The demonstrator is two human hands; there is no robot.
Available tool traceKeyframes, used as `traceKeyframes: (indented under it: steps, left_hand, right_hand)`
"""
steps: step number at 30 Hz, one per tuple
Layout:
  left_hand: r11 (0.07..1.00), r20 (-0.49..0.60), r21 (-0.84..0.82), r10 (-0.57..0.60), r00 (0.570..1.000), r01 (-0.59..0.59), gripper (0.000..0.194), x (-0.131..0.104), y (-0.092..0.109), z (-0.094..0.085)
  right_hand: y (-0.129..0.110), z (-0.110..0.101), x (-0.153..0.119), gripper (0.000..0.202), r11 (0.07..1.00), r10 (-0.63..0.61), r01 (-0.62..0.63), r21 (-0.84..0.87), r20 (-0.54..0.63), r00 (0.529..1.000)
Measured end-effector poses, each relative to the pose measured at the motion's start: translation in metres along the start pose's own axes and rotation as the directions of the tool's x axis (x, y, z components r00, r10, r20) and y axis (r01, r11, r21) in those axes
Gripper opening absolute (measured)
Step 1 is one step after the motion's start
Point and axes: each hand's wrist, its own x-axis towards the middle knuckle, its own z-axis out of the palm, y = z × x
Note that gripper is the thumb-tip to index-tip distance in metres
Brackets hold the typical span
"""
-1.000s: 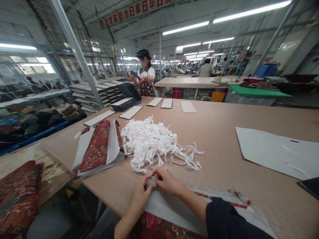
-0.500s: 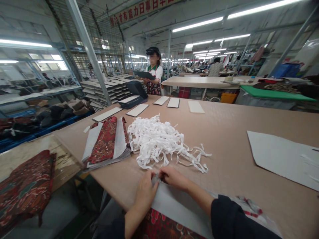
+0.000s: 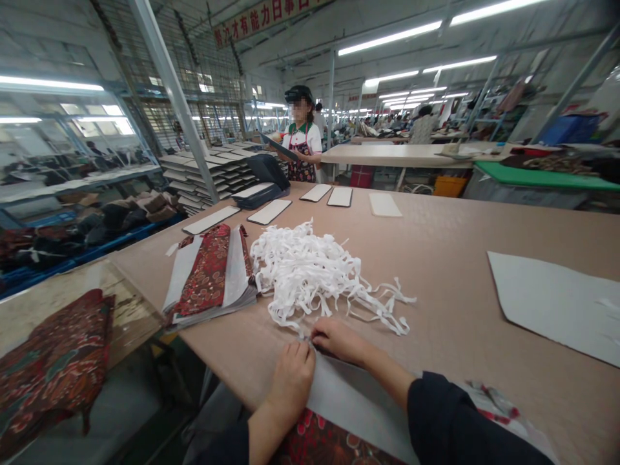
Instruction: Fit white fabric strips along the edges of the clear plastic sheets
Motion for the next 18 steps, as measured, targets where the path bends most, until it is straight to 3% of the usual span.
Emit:
traceKeyframes:
  steps: [14, 18]
  left_hand:
    - [0.999, 0.008, 0.028, 0.027, 1.000, -0.027, 0.030, 0.0018, 0.0014, -0.0046]
    - [0.998, -0.018, 0.066, 0.013, 1.000, -0.011, 0.027, -0.0018, 0.0065, -0.0067]
  right_hand:
    - [-0.0011, -0.0004, 0.0037, 0.011, 0.992, -0.006, 0.005, -0.124, -0.008, 1.000]
    - [0.0020, 0.0079, 0.0039, 0.012, 0.991, -0.007, 0.007, -0.136, 0.006, 1.000]
